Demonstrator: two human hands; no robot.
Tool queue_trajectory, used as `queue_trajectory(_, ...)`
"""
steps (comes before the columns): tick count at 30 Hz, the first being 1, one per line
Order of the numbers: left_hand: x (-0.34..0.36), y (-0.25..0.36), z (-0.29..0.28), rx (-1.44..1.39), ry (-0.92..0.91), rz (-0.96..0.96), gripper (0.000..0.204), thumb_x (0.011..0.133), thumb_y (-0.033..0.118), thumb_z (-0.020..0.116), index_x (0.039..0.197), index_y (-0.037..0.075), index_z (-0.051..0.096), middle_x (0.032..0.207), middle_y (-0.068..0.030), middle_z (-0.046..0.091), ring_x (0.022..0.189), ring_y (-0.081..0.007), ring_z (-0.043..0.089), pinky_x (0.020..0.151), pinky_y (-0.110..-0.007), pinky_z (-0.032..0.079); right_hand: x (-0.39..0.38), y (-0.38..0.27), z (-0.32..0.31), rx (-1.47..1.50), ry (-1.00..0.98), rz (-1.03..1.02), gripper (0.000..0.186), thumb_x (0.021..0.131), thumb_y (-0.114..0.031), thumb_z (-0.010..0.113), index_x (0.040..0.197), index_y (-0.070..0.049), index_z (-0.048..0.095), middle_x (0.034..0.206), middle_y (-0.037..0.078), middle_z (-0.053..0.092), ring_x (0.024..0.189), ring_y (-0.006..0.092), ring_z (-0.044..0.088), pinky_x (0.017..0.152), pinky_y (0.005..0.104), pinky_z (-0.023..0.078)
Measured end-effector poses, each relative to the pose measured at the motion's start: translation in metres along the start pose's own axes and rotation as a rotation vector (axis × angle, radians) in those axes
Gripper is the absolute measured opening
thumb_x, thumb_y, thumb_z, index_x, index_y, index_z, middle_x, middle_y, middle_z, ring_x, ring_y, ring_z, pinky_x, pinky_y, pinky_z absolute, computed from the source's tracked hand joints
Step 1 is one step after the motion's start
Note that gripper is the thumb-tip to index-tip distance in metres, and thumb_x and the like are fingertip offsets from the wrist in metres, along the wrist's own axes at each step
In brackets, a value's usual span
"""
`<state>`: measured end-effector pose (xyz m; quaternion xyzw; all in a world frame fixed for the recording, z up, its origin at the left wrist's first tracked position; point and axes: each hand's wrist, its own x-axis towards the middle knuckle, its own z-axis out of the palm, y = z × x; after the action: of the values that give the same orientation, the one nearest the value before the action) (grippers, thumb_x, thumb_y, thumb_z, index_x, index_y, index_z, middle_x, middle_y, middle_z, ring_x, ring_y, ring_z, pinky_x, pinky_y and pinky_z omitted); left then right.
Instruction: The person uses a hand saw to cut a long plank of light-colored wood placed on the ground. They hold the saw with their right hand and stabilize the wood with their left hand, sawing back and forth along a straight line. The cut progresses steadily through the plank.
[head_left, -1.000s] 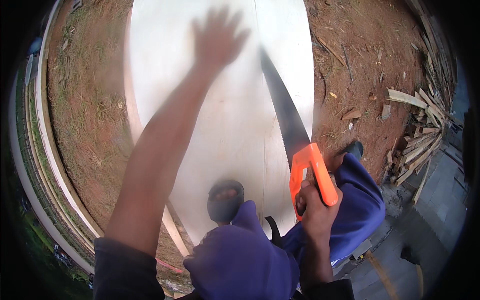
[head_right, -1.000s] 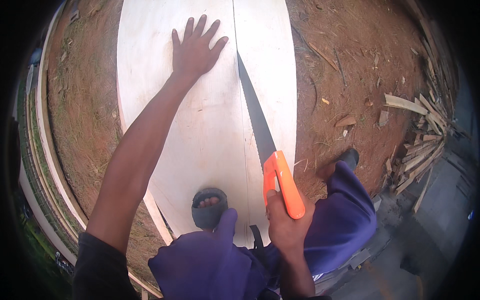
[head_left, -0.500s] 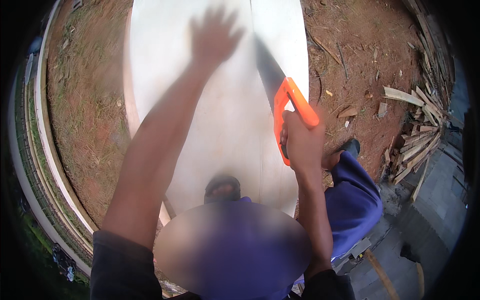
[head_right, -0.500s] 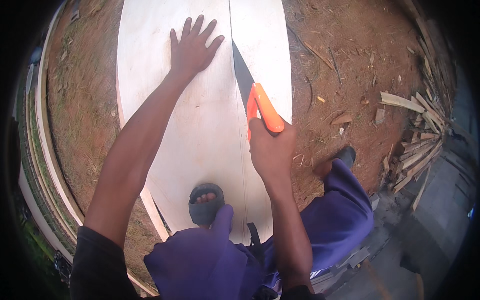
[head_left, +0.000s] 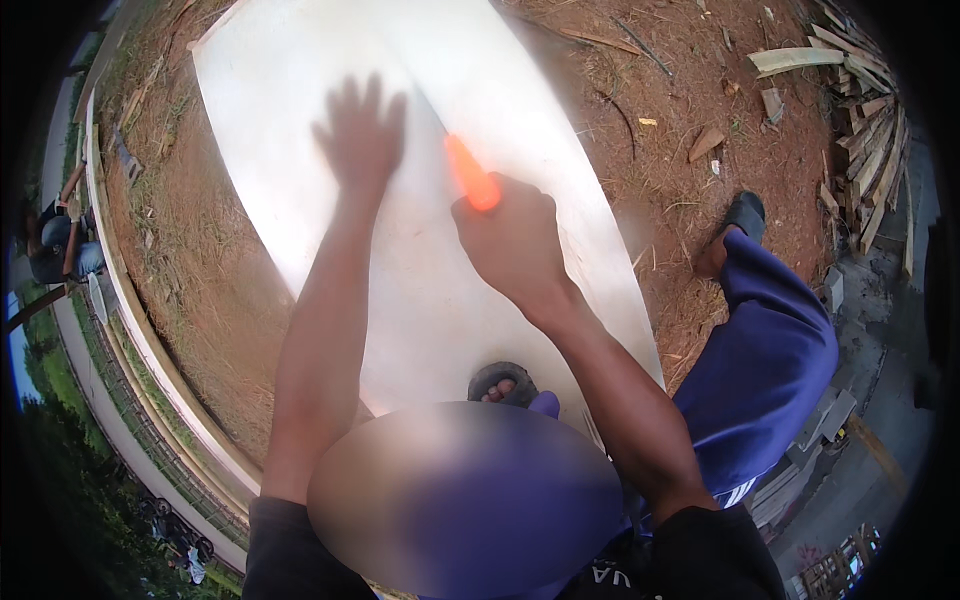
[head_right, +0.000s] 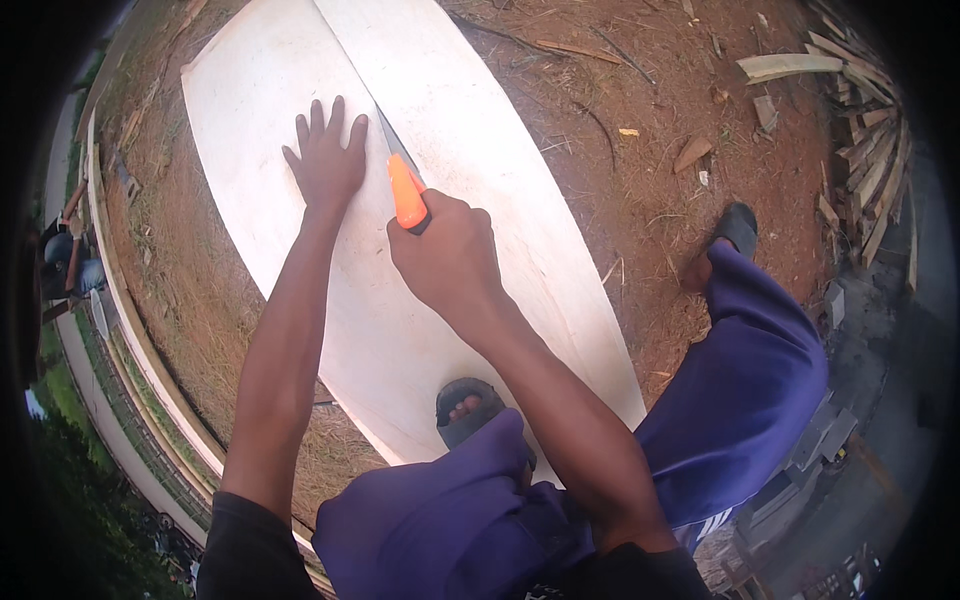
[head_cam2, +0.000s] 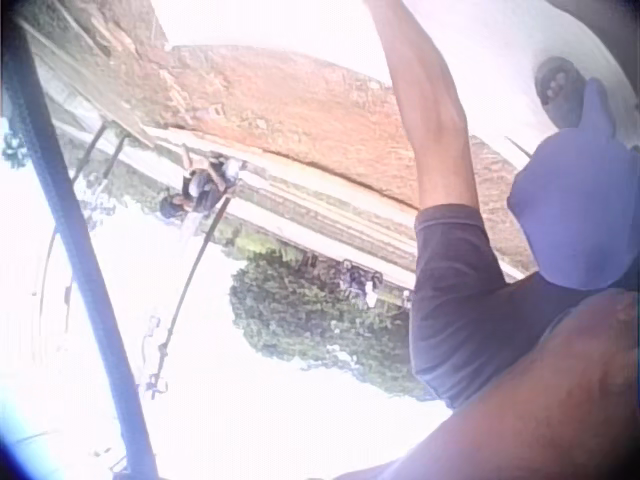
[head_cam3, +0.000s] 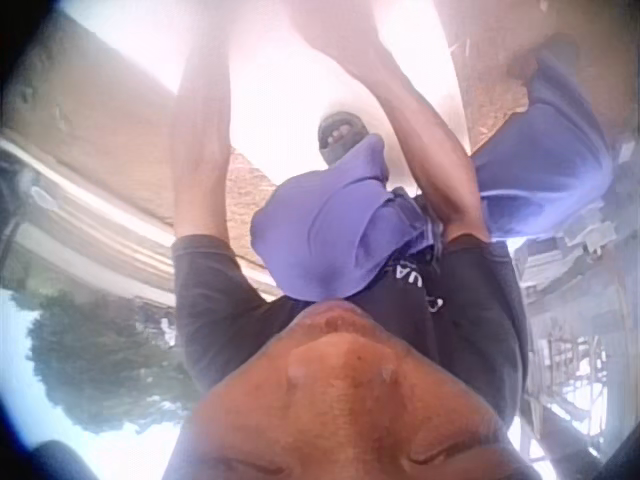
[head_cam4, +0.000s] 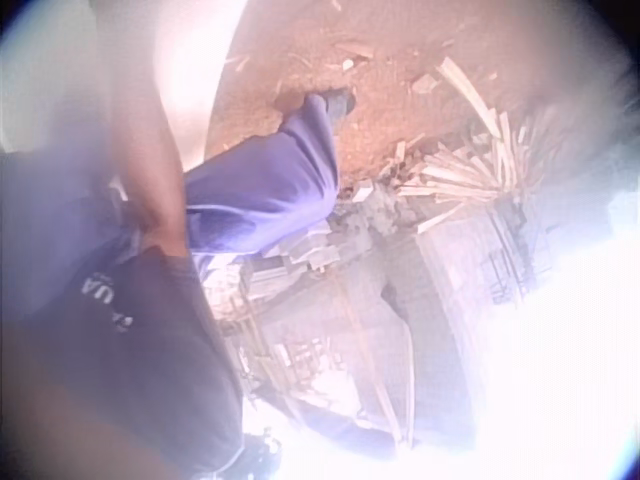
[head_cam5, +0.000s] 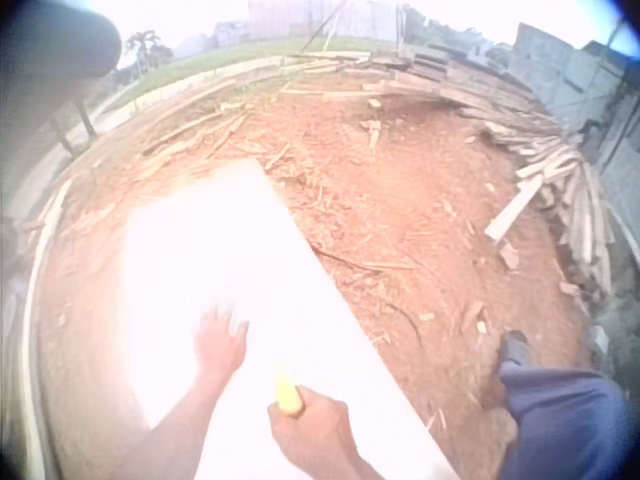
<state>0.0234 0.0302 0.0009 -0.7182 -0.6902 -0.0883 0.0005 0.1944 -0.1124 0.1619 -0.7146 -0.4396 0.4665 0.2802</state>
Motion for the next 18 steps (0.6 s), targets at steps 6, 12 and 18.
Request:
queue_trajectory(6,0.004,0.003,-0.012,0.019,0.032,0.028,0.064,0.103,0.058,0.046,0.156,0.023,0.045,0.166,-0.0118,0.033,0.155,-0.0377,0.023,0.123,-0.066,0.013,-0.184,0.031,-0.085,0.064,0.029,-0.065,0.006,0.083,0.006,0.067,0.079,0.006,0.063,0.057,0.007,0.058,0.05,0.0091,0.057,0.051,0.0271,0.046)
queue_trajectory(12,0.003,0.0,-0.003,0.017,0.045,0.04,0.062,0.103,0.058,0.046,0.155,0.024,0.046,0.166,-0.0119,0.034,0.155,-0.0371,0.024,0.122,-0.067,0.013,-0.027,0.03,-0.011,0.125,0.028,0.002,0.026,0.088,-0.015,0.066,0.075,0.005,0.055,0.056,0.014,0.056,0.048,0.0215,0.051,0.052,0.0409,0.044)
queue_trajectory(18,0.002,-0.007,0.001,0.018,0.042,0.019,0.062,0.103,0.057,0.045,0.156,0.025,0.045,0.166,-0.0117,0.033,0.156,-0.036,0.023,0.123,-0.066,0.012,-0.035,0.024,-0.016,0.058,0.012,0.029,0.026,0.089,-0.014,0.066,0.073,0.004,0.055,0.055,0.011,0.054,0.051,0.0145,0.049,0.052,0.0381,0.043)
